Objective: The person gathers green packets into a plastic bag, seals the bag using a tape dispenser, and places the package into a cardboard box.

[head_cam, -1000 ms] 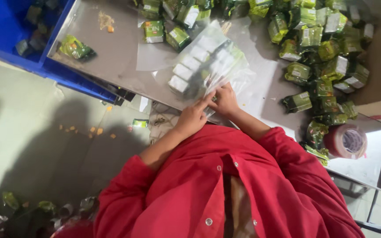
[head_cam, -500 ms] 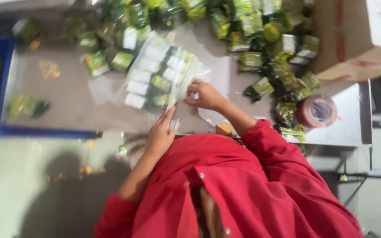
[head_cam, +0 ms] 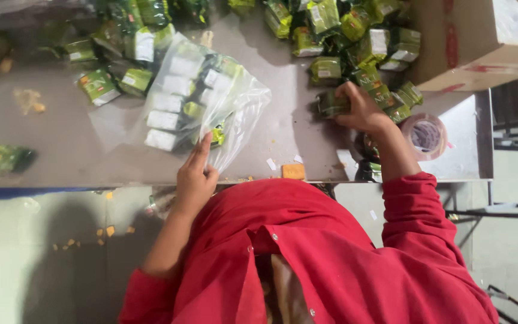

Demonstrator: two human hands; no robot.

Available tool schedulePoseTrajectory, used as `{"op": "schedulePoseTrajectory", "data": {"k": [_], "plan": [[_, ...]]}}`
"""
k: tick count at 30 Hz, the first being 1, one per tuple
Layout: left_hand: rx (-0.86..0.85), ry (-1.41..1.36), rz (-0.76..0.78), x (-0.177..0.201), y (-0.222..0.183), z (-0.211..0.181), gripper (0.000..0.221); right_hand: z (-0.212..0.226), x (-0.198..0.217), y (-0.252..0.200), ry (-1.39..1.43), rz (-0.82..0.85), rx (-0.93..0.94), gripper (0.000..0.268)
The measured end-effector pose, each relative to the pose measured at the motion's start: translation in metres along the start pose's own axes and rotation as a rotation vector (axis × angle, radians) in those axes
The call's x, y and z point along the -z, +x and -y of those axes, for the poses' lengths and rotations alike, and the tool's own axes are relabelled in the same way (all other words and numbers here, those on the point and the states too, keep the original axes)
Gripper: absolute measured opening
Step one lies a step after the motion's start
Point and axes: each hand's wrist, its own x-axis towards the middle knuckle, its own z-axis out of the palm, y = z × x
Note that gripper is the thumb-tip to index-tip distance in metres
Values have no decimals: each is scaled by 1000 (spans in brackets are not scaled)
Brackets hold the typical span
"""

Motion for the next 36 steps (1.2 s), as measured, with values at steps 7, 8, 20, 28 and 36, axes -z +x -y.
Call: {"op": "schedulePoseTrajectory", "data": {"k": [7,8,20,28,36], "plan": [[-63,-38,-48,-3,-2,12,83,27,-47,16,1150,260,-121,50],[-43,-30,-63,-5,-2,14,83,38,-55,18,1150,287,-116,50],[-88,105,-139,-5,-9,8,89,168,-188,67,1111,571,1,44],[-41,131,91,-7,-37,14,83,157,-197,35,757,548,224,40],[-102,70,70,-14,-34,23,81,121,-293,81,604,337,245,18]]}}
